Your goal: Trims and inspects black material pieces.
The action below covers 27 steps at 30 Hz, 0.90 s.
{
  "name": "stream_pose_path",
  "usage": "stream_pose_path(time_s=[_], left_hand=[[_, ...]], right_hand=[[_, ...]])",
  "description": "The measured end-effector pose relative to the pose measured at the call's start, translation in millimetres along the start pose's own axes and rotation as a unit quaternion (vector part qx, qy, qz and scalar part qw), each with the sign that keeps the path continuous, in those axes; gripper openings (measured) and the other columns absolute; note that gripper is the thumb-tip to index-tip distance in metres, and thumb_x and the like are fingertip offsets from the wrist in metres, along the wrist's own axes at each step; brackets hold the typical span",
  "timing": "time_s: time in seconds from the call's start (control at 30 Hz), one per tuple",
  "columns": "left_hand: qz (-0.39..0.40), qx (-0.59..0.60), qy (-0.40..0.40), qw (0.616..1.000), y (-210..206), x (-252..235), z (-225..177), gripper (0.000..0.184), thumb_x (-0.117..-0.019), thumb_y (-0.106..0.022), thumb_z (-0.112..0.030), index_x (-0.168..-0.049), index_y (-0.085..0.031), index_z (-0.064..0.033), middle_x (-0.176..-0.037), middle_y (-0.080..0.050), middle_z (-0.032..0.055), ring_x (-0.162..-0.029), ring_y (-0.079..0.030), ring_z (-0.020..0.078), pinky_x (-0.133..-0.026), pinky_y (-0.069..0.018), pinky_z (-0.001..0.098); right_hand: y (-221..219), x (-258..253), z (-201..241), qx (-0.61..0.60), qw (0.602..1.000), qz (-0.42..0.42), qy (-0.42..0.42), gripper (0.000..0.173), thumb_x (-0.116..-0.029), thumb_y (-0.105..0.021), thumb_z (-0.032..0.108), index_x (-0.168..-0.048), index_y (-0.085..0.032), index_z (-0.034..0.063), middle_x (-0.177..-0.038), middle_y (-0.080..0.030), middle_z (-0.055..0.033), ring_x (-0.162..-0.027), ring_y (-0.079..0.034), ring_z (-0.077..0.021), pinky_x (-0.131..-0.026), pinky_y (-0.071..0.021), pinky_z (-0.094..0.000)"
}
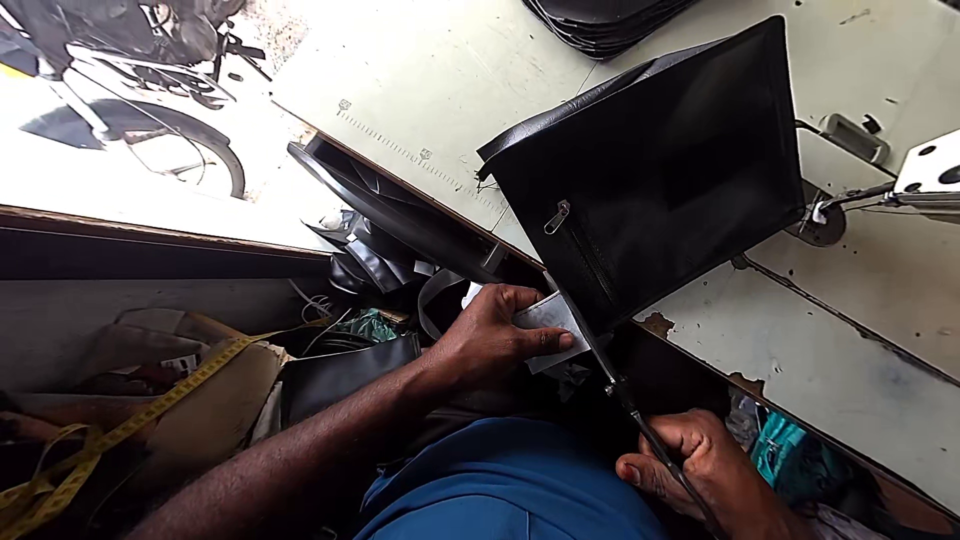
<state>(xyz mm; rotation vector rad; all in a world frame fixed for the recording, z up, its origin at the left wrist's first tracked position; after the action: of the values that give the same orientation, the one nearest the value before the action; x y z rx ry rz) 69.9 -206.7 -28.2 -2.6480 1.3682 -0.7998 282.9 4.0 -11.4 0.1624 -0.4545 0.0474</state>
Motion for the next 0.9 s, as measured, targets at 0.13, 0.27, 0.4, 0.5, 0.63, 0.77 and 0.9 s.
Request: stream_pose_path(time_s=[0.13, 0.27, 0.4, 0.5, 0.63, 0.77, 0.9], left_hand=[[0.019, -0.054, -0.001, 0.998, 10, 8, -1, 0.012, -0.0879, -0.081, -0.013, -0.092, -0.074, -0.004, -0.079, -0.072, 0.0096, -0.069, -0.067, 0.0165, -0.065, -0.0583, 0.0319], [0.083, -0.322, -0.002, 0.943, 55, 31, -5, 0.016, -0.0899, -0.077, -0.036, -0.091, -0.074, -0.0201, -0.074, -0.067, -0.0076, -0.065, -0.062, 0.0046, -0.058, -0.0531, 0.0277], [-0.014, -0.511, -0.03, 0.859, 86, 48, -35, 0.026, -0.0938, -0.069, -0.051, -0.103, -0.075, -0.0273, -0.089, -0.072, -0.0113, -0.079, -0.068, 0.006, -0.071, -0.0606, 0.0382], [-0.195, -0.404, -0.103, 0.888, 81, 44, -78, 0.024, -0.0989, -0.065, -0.041, -0.11, -0.073, -0.0208, -0.087, -0.073, -0.0083, -0.072, -0.069, 0.0067, -0.063, -0.0601, 0.0321], [-0.264, -0.307, -0.151, 0.902, 75, 9, -95, 0.04, -0.0981, -0.068, -0.041, -0.128, -0.064, -0.015, -0.087, -0.075, -0.0019, -0.07, -0.071, 0.0122, -0.064, -0.0622, 0.0337], [-0.278, -0.357, -0.188, 0.872, 77, -17, -85, 0.019, -0.099, -0.068, -0.036, -0.105, -0.075, -0.0187, -0.083, -0.073, -0.0078, -0.067, -0.067, 0.0051, -0.06, -0.0578, 0.0281], [-0.199, -0.18, -0.175, 0.947, 53, 1, -92, 0.02, -0.1039, -0.061, -0.023, -0.098, -0.071, -0.0069, -0.079, -0.068, 0.0041, -0.065, -0.062, 0.0123, -0.057, -0.0521, 0.0266]], right_hand=[[-3, 2, 4, 0.06, 0.998, 0.0, 0.013, 0.05, -0.0867, -0.081, 0.049, -0.06, -0.057, 0.0133, -0.049, -0.046, 0.0056, -0.042, -0.038, -0.0011, -0.039, -0.0266, -0.0226], [-5, 20, 22, 0.126, 0.991, 0.041, 0.011, 0.051, -0.0888, -0.081, 0.043, -0.061, -0.057, 0.0073, -0.051, -0.049, -0.0017, -0.046, -0.042, -0.0082, -0.044, -0.0314, -0.0308], [-4, 29, 26, 0.144, 0.989, 0.034, 0.005, 0.05, -0.0891, -0.081, 0.04, -0.062, -0.058, 0.0049, -0.052, -0.051, -0.0048, -0.047, -0.045, -0.0116, -0.046, -0.0341, -0.034], [-2, 19, 34, 0.141, 0.99, 0.013, -0.003, 0.052, -0.0861, -0.083, 0.045, -0.064, -0.06, 0.0049, -0.054, -0.052, -0.0044, -0.048, -0.045, -0.0116, -0.046, -0.035, -0.034], [5, -10, 54, 0.128, 0.99, 0.033, -0.041, 0.06, -0.0772, -0.079, 0.068, -0.068, -0.061, 0.0107, -0.056, -0.051, 0.0008, -0.05, -0.046, -0.0099, -0.047, -0.0375, -0.0335], [6, -34, 66, 0.144, 0.988, 0.023, -0.051, 0.066, -0.0678, -0.074, 0.082, -0.066, -0.061, 0.0176, -0.054, -0.047, 0.0056, -0.046, -0.042, -0.0081, -0.044, -0.0342, -0.0317], [11, -20, 81, 0.136, 0.99, 0.03, -0.03, 0.063, -0.0773, -0.077, 0.071, -0.07, -0.063, 0.0103, -0.057, -0.051, 0.0023, -0.05, -0.046, -0.0078, -0.047, -0.037, -0.0316]])
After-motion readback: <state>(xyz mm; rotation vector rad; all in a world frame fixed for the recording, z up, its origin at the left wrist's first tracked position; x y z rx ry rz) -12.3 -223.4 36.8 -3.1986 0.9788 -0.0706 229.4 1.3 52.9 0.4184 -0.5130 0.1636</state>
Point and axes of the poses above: each hand's wrist, its own x-axis away from the middle knuckle, its own y-axis out of the back of the hand, z = x × y, the point moved 1 cm from there along -x, towards the middle knuckle
